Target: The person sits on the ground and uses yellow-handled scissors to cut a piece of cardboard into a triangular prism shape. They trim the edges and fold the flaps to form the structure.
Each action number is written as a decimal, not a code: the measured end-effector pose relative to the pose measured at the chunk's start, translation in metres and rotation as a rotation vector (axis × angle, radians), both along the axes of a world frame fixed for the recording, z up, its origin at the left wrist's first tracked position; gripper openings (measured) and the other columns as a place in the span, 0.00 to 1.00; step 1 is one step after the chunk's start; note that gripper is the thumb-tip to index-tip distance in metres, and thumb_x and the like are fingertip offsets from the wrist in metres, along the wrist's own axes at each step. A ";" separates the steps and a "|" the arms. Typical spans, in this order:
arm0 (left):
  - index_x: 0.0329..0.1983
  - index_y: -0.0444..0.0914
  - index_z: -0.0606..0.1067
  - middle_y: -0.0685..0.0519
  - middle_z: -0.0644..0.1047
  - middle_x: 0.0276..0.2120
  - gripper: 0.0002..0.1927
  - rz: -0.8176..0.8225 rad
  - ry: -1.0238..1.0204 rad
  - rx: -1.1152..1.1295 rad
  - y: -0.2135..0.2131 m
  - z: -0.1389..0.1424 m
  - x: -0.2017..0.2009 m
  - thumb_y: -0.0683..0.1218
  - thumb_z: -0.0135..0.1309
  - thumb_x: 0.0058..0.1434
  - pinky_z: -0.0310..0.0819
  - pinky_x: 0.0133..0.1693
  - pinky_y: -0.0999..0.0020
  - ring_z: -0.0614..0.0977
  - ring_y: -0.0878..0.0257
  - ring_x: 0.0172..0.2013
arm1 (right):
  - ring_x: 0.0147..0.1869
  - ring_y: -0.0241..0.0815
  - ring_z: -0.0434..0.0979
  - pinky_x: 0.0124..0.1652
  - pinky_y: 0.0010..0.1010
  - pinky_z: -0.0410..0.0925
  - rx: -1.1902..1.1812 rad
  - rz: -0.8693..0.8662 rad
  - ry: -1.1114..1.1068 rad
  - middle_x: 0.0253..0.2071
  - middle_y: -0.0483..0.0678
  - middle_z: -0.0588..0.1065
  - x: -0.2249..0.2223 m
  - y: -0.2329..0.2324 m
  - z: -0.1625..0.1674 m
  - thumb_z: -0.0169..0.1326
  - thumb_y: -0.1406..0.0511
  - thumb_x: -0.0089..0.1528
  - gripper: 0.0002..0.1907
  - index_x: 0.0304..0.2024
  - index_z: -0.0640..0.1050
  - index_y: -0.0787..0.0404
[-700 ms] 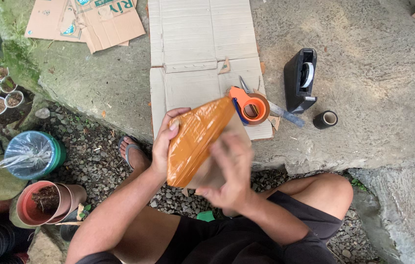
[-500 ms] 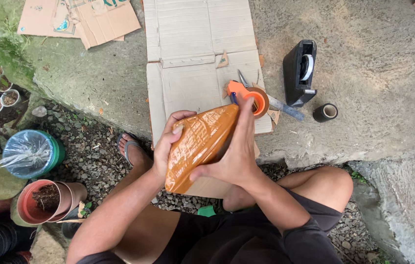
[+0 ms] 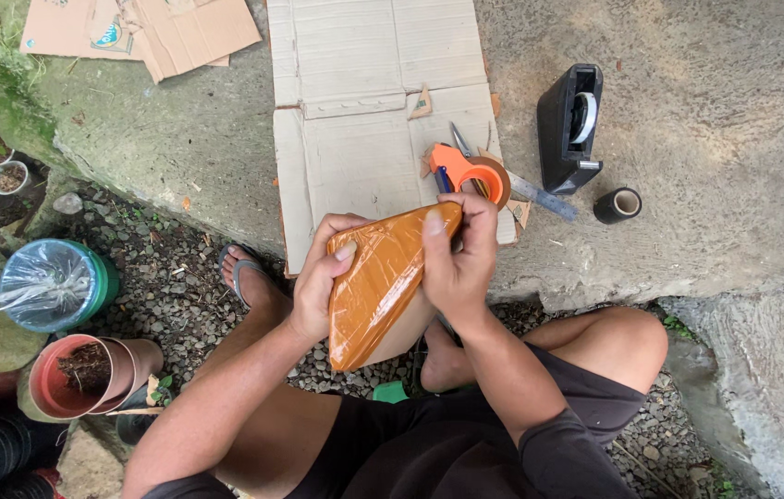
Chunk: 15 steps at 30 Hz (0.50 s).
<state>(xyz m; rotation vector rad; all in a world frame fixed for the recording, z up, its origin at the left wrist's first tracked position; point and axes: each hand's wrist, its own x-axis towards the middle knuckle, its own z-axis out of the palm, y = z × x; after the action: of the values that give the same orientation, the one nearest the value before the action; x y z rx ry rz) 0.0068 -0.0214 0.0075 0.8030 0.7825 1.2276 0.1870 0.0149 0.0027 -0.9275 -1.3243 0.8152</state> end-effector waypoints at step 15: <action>0.79 0.34 0.33 0.40 0.38 0.78 0.65 -0.027 0.362 0.643 0.006 0.014 0.013 0.72 0.59 0.62 0.41 0.76 0.52 0.42 0.50 0.79 | 0.44 0.33 0.73 0.46 0.27 0.68 -0.031 -0.225 -0.072 0.40 0.47 0.77 0.009 0.043 -0.003 0.40 0.62 0.79 0.18 0.43 0.76 0.68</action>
<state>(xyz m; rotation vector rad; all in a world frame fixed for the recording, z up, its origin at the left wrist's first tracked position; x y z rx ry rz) 0.0196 -0.0157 0.0215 1.5878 0.6573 1.3425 0.1964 0.0581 -0.0005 -1.1169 -1.2447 0.6345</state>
